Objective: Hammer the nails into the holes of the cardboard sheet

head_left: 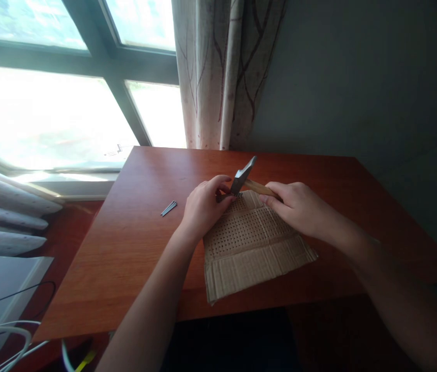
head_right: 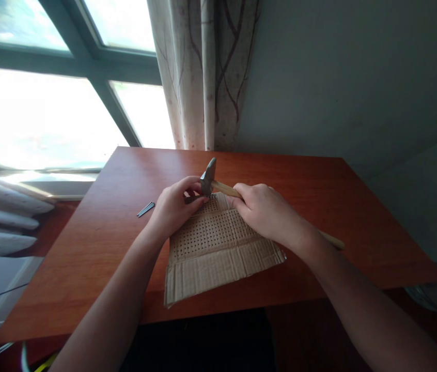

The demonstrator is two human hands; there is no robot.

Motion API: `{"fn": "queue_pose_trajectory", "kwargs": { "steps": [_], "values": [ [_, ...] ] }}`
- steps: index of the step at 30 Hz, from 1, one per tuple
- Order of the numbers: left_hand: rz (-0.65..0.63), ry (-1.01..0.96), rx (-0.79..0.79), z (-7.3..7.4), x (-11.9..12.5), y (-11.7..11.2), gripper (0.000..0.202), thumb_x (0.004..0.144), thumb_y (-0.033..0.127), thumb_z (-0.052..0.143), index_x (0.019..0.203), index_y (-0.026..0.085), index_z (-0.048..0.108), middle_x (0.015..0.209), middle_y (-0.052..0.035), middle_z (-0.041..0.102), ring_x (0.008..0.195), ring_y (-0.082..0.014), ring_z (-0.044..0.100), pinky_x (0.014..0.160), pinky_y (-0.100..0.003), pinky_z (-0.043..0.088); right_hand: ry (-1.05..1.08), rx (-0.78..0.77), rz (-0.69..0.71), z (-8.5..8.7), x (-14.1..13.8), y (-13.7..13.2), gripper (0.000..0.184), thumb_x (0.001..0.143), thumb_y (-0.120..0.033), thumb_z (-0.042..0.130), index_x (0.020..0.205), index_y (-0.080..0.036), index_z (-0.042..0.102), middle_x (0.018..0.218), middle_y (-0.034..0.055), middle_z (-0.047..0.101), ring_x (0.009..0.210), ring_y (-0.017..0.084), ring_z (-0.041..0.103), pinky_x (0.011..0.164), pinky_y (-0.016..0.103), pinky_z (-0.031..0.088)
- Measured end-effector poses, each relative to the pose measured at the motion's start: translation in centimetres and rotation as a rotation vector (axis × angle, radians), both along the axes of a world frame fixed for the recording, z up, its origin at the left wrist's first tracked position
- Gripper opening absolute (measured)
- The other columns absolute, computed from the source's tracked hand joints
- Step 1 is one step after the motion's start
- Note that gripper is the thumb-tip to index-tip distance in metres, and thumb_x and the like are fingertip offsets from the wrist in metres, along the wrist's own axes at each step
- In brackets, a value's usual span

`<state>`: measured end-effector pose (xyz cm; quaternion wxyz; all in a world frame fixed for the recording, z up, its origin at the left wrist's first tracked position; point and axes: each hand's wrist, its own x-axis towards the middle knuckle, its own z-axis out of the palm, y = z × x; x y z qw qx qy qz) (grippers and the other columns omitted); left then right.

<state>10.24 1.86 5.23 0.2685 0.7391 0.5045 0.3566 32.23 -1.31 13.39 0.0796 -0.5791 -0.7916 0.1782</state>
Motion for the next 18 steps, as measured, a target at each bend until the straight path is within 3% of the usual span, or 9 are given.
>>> {"fn": "queue_pose_trajectory", "kwargs": {
  "steps": [12,18],
  "values": [
    [-0.002,-0.008,0.009,-0.09,0.01,0.01,0.031,0.081,0.018,0.073,0.110,0.026,0.066,0.099,-0.0001,0.076,0.083,-0.0172,0.067,0.072,-0.029,0.052,0.004,0.007,0.006,0.01,0.02,0.02,0.028,0.098,-0.037,0.049,0.074,-0.022,0.048,0.065,-0.0012,0.056,0.059,0.014,0.049,0.057,0.030,0.026],
    [0.005,0.015,0.022,-0.14,-0.01,-0.04,0.033,0.084,0.022,0.073,0.115,0.026,0.065,0.097,-0.0006,0.076,0.083,-0.0172,0.067,0.074,-0.031,0.053,0.238,0.159,-0.069,0.39,0.65,-0.44,0.024,0.096,-0.037,0.055,0.077,-0.022,0.054,0.062,-0.0027,0.050,0.057,0.013,0.045,0.056,0.030,0.029]
  ]
}}
